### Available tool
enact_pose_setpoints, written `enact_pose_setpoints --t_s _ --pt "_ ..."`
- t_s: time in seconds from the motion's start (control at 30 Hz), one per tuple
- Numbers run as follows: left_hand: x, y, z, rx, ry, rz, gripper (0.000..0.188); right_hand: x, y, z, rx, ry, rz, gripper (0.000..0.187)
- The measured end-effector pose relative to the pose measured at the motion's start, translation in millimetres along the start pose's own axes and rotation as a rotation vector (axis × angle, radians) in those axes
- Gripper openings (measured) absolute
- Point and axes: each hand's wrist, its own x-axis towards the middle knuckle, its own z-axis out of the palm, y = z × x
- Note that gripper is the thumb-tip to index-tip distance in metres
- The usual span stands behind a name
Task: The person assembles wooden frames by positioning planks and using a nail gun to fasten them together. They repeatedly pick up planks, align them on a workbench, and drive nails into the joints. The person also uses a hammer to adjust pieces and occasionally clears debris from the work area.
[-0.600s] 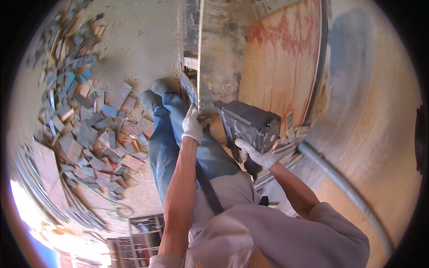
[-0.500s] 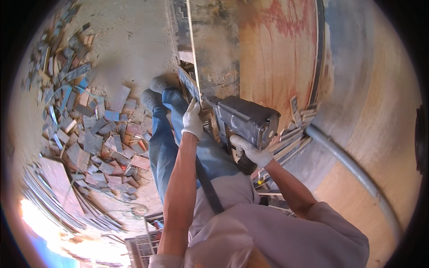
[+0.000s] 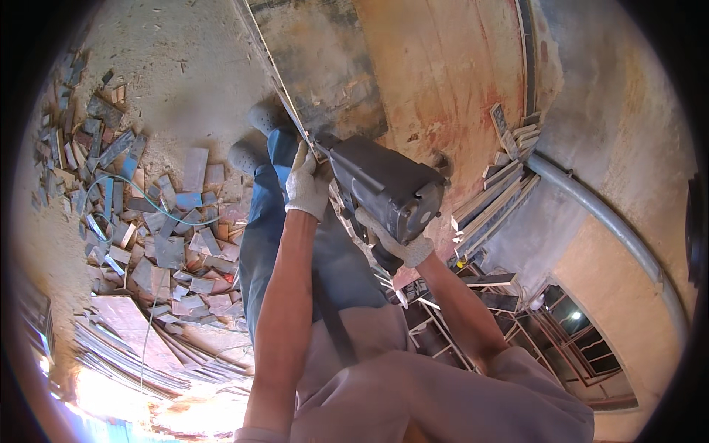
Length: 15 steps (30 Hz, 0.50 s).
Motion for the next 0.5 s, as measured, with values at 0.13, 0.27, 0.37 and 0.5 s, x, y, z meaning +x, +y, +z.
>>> enact_pose_setpoints --t_s 0.13,0.27,0.37,0.5 --pt "-4.2 -0.4 6.7 0.019 0.022 0.005 0.052 0.9 21.3 -1.5 -0.142 0.036 -0.051 0.026" --pt "-8.2 1.1 10.5 0.036 0.064 -0.002 0.053 -1.3 35.2 -9.1 -0.324 0.004 -0.143 0.026" --pt "-12.8 2.7 12.4 0.051 0.106 0.034 0.052 3.0 20.4 -6.1 -0.519 0.028 -0.301 0.028" --pt "0.8 4.0 -2.6 0.053 0.013 0.093 0.052 10.7 36.1 -9.2 0.327 -0.155 0.013 0.035"
